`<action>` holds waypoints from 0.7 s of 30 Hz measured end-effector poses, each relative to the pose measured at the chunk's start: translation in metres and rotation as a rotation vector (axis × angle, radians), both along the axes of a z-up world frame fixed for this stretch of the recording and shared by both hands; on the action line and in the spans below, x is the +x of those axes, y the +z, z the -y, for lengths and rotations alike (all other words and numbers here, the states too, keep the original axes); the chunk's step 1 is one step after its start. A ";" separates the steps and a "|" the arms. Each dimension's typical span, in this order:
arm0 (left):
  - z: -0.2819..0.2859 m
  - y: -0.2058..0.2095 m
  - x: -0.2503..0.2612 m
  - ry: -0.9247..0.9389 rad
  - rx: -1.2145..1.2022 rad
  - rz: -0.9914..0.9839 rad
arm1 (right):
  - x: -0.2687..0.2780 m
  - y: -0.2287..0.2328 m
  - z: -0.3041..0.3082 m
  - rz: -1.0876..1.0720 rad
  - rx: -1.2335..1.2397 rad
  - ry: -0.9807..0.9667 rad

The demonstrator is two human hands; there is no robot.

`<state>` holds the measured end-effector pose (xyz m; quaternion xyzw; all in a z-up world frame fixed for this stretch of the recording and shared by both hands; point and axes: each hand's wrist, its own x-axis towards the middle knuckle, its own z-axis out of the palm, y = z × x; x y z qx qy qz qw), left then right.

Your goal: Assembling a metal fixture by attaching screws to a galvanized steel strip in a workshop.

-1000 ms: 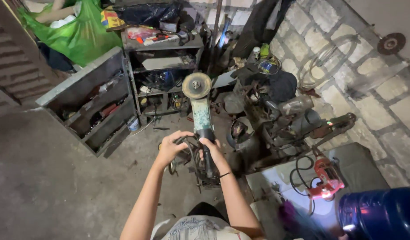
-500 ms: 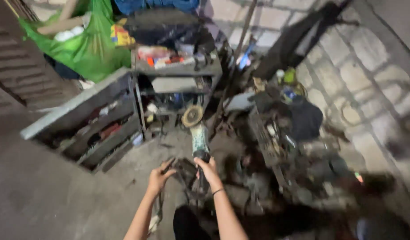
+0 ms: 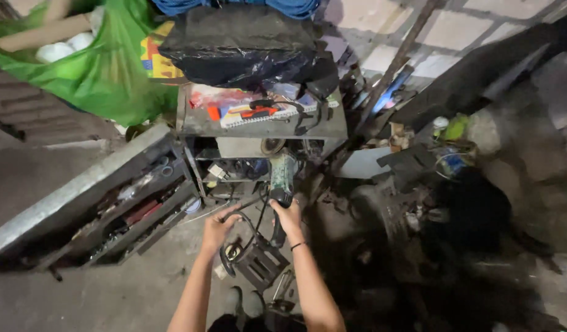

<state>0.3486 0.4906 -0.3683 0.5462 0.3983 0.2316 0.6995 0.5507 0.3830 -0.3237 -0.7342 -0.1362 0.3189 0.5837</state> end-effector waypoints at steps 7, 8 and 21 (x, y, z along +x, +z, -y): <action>-0.035 -0.008 0.005 0.089 -0.017 0.074 | 0.031 -0.039 -0.057 -0.084 0.047 -0.080; -0.041 0.003 0.007 0.121 -0.066 0.061 | 0.037 -0.042 -0.066 -0.064 0.103 -0.042; -0.121 -0.002 0.050 0.295 -0.217 0.148 | 0.113 -0.079 -0.188 0.185 0.000 0.066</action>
